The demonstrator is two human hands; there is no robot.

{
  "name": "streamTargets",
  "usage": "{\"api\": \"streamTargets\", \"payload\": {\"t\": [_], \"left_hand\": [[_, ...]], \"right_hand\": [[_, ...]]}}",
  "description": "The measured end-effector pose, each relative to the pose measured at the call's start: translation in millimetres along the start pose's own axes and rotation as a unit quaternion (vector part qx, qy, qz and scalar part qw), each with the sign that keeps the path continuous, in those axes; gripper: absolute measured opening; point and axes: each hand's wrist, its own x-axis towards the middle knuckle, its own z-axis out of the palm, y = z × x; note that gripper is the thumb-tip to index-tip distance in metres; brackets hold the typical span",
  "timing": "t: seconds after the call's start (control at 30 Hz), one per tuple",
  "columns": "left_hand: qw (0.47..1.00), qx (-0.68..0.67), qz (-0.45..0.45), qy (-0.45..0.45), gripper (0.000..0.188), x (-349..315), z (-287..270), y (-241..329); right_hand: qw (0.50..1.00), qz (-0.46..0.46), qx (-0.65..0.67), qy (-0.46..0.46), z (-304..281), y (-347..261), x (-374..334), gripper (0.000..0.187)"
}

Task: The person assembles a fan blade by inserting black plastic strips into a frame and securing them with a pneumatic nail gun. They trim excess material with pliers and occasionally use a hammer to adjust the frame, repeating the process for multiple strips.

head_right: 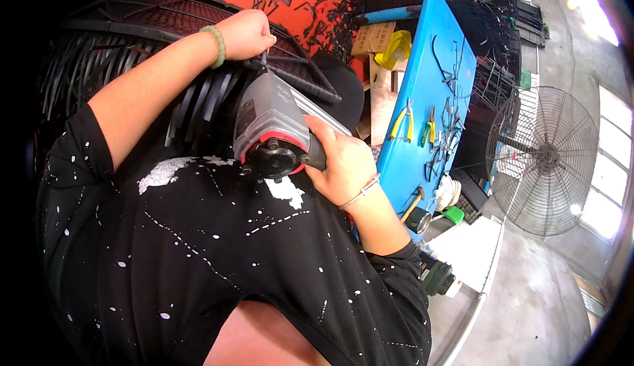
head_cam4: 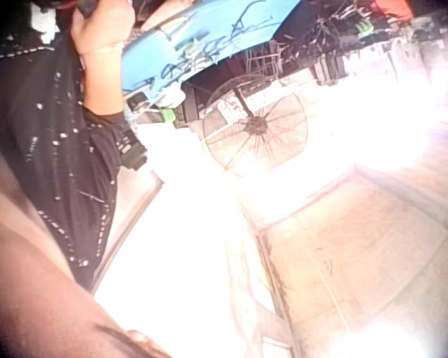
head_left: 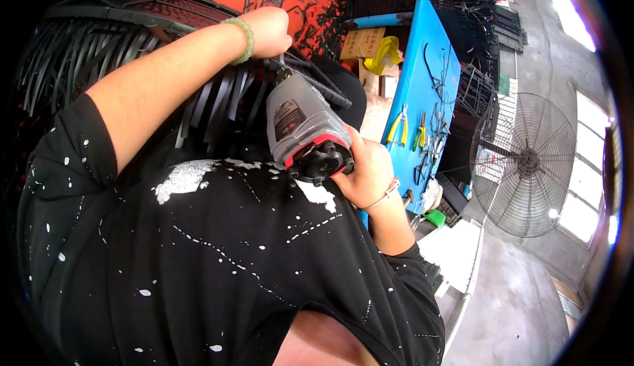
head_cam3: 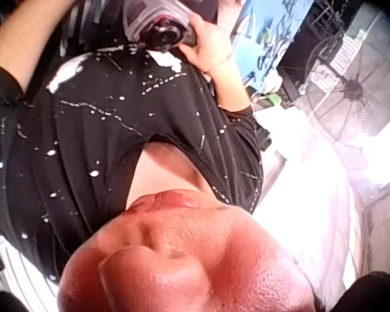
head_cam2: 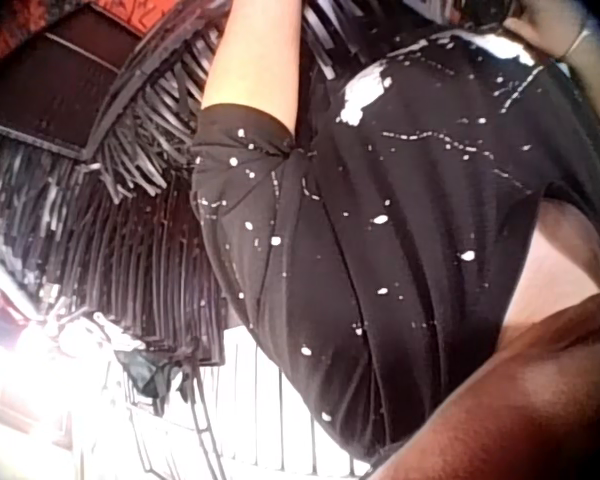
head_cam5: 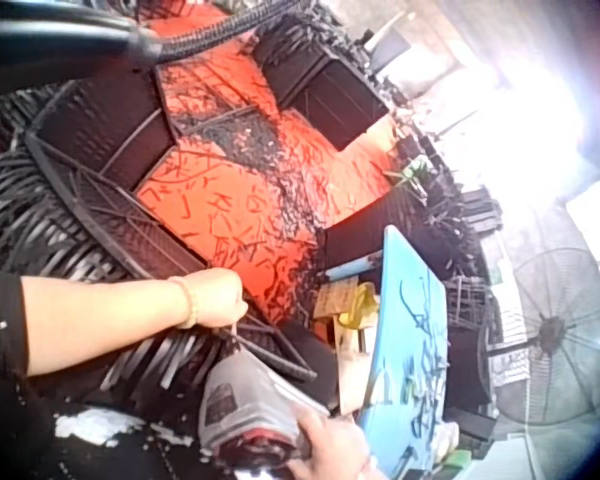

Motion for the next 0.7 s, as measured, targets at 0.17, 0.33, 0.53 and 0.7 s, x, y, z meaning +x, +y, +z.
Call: {"api": "streamTargets", "payload": {"t": [0.17, 0.33, 0.53, 0.7], "left_hand": [[1.0, -0.001, -0.009, -0.002, 0.032, -1, -1, 1], [0.999, -0.018, -0.013, -0.03, 0.033, 1, -3, 1], [0.999, -0.004, -0.022, -0.03, 0.034, -1, -4, 3], [0.998, -0.002, -0.049, -0.046, 0.035, -2, -6, 3]], "right_hand": [[1.0, -0.001, -0.002, -0.004, -1, -2, 1, 0.065], [1.0, 0.026, -0.009, -0.012, 2, 2, 0, 0.063], [0.998, 0.017, 0.051, 0.03, -4, 16, -12, 0.057], [0.903, 0.278, 0.261, 0.197, -20, 39, -50, 0.03]]}}
